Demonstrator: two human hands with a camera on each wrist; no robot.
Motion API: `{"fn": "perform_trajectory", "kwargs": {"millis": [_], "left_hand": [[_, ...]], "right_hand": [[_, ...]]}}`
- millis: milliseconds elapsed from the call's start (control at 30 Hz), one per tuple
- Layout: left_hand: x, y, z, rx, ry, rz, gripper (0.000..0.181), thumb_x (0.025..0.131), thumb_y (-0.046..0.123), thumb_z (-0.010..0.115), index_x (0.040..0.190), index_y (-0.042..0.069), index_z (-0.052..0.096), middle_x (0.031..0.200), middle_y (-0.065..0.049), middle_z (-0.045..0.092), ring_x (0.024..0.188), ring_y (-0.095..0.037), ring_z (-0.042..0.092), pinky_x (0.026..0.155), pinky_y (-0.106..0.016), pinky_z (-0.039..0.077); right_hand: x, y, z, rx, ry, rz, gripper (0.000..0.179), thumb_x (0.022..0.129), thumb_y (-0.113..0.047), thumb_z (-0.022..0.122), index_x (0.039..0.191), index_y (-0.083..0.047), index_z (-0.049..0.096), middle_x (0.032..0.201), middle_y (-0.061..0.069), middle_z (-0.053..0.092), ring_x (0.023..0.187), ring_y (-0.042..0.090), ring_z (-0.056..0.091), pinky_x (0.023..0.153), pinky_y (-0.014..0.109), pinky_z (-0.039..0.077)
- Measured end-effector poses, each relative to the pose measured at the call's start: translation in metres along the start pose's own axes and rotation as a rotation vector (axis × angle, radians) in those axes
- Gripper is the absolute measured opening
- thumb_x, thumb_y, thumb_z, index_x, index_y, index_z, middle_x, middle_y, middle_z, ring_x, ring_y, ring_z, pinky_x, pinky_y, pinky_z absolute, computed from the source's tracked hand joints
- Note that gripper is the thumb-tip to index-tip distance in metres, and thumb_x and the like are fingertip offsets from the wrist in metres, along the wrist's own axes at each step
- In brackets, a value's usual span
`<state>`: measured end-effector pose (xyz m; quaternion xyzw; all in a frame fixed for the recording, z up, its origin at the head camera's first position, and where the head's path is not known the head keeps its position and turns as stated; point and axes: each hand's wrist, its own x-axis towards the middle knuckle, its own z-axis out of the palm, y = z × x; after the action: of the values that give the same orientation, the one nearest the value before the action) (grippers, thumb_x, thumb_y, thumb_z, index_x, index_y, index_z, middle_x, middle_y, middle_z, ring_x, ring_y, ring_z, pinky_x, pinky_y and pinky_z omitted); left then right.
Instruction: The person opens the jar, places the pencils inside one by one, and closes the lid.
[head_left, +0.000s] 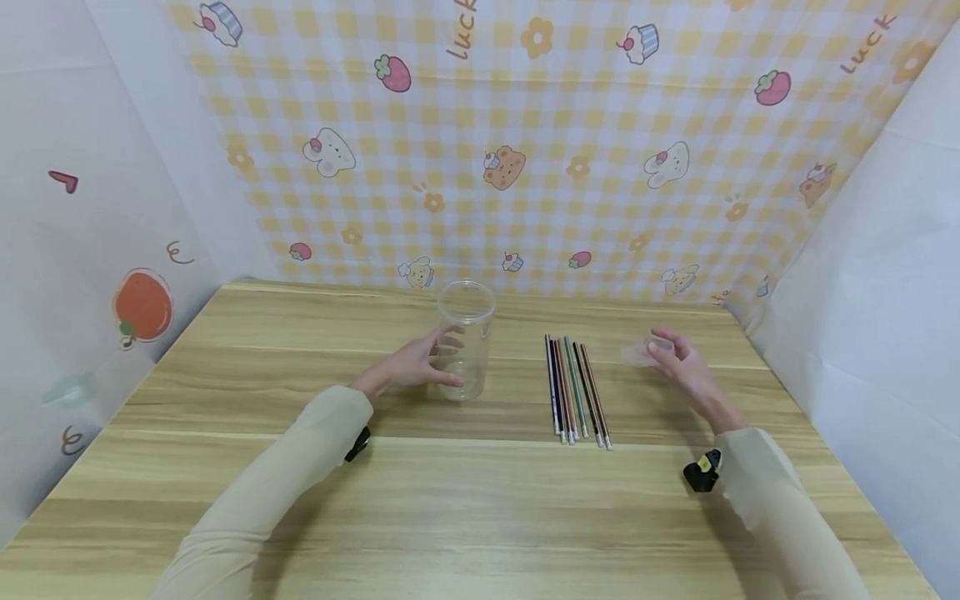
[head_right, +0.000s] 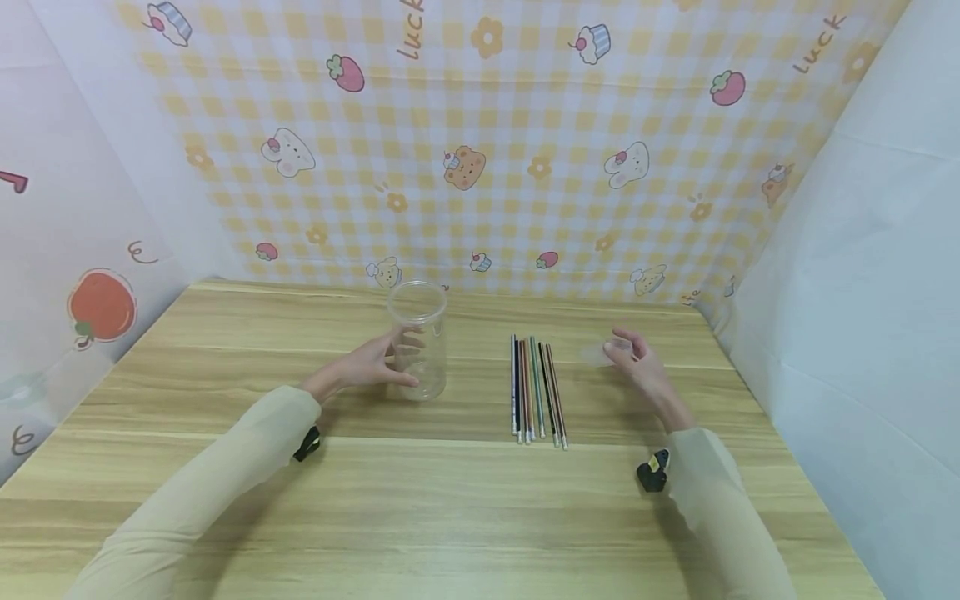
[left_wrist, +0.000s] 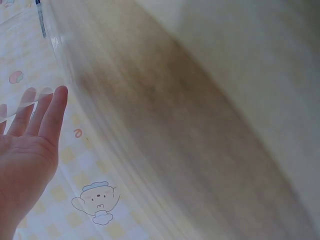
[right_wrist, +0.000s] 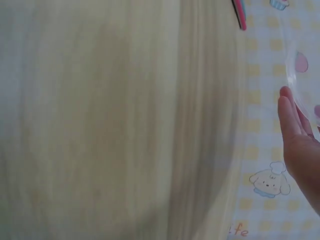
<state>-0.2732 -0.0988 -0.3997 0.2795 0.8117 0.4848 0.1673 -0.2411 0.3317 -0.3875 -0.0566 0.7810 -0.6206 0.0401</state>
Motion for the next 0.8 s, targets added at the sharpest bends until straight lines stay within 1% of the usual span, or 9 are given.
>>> {"fn": "perform_trajectory", "kwargs": {"millis": [100,200,267,367,500,533,600,733,800], "left_hand": [[0.0,-0.001,0.001,0.006,0.008,0.002,0.079,0.072,0.013,0.073,0.133,0.018,0.024,0.13,-0.017,0.038,0.118,-0.031,0.036,0.097,-0.045,0.03],[0.0,-0.001,0.001,0.011,0.014,0.01,0.078,0.072,0.015,0.074,0.133,0.019,0.025,0.129,-0.017,0.039,0.117,-0.032,0.036,0.096,-0.046,0.031],[0.0,-0.002,0.002,0.026,0.019,0.022,0.077,0.072,0.017,0.074,0.132,0.019,0.025,0.128,-0.018,0.039,0.116,-0.033,0.037,0.095,-0.047,0.031],[0.0,-0.002,0.002,0.035,0.024,0.025,0.077,0.072,0.017,0.073,0.132,0.018,0.025,0.127,-0.017,0.04,0.116,-0.034,0.037,0.095,-0.048,0.032],[0.0,-0.001,0.002,0.023,0.035,-0.007,0.076,0.072,0.017,0.074,0.131,0.022,0.027,0.127,-0.013,0.041,0.116,-0.029,0.038,0.096,-0.044,0.031],[0.0,-0.001,0.002,0.022,0.037,-0.013,0.076,0.072,0.016,0.074,0.131,0.022,0.027,0.127,-0.012,0.041,0.116,-0.029,0.038,0.096,-0.044,0.031],[0.0,-0.001,0.002,0.018,0.038,-0.019,0.076,0.071,0.016,0.074,0.131,0.023,0.027,0.127,-0.011,0.041,0.116,-0.028,0.037,0.097,-0.043,0.031],[0.0,-0.001,0.002,0.017,0.038,-0.02,0.077,0.07,0.017,0.075,0.131,0.023,0.027,0.127,-0.01,0.041,0.117,-0.028,0.037,0.097,-0.043,0.031],[0.0,-0.002,0.002,0.016,0.039,-0.024,0.077,0.07,0.018,0.076,0.13,0.024,0.028,0.127,-0.01,0.042,0.116,-0.027,0.038,0.096,-0.042,0.032]], "right_hand": [[-0.001,0.005,-0.006,-0.133,-0.017,0.036,0.061,0.092,-0.032,0.046,0.135,0.003,0.018,0.131,0.027,0.027,0.114,0.031,0.035,0.099,0.047,0.024],[-0.001,0.008,-0.011,-0.212,-0.025,0.06,0.065,0.091,-0.036,0.047,0.135,0.002,0.019,0.131,0.028,0.028,0.115,0.04,0.03,0.097,0.051,0.023],[-0.002,0.01,-0.014,-0.265,-0.024,0.067,0.066,0.09,-0.038,0.048,0.136,0.001,0.02,0.13,0.027,0.029,0.113,0.04,0.032,0.095,0.051,0.025],[-0.002,0.013,-0.017,-0.325,-0.017,0.062,0.066,0.089,-0.037,0.05,0.136,0.0,0.022,0.127,0.026,0.033,0.105,0.034,0.039,0.089,0.045,0.033],[-0.002,0.016,-0.021,-0.431,-0.009,0.036,0.066,0.087,-0.034,0.054,0.134,0.002,0.025,0.118,0.025,0.042,0.09,0.028,0.048,0.076,0.034,0.04],[-0.002,0.016,-0.022,-0.459,-0.008,0.029,0.066,0.087,-0.034,0.055,0.133,0.003,0.025,0.116,0.025,0.044,0.089,0.028,0.049,0.074,0.035,0.042],[-0.002,0.017,-0.024,-0.502,-0.015,0.019,0.069,0.085,-0.034,0.058,0.133,0.003,0.025,0.115,0.027,0.045,0.093,0.033,0.049,0.078,0.039,0.043],[-0.003,0.019,-0.026,-0.617,-0.022,-0.01,0.076,0.079,-0.038,0.064,0.132,0.004,0.028,0.118,0.031,0.043,0.107,0.041,0.042,0.086,0.051,0.037],[-0.003,0.021,-0.027,-0.673,-0.028,-0.034,0.079,0.076,-0.039,0.067,0.13,0.004,0.03,0.117,0.032,0.043,0.106,0.042,0.042,0.086,0.054,0.036]]}}
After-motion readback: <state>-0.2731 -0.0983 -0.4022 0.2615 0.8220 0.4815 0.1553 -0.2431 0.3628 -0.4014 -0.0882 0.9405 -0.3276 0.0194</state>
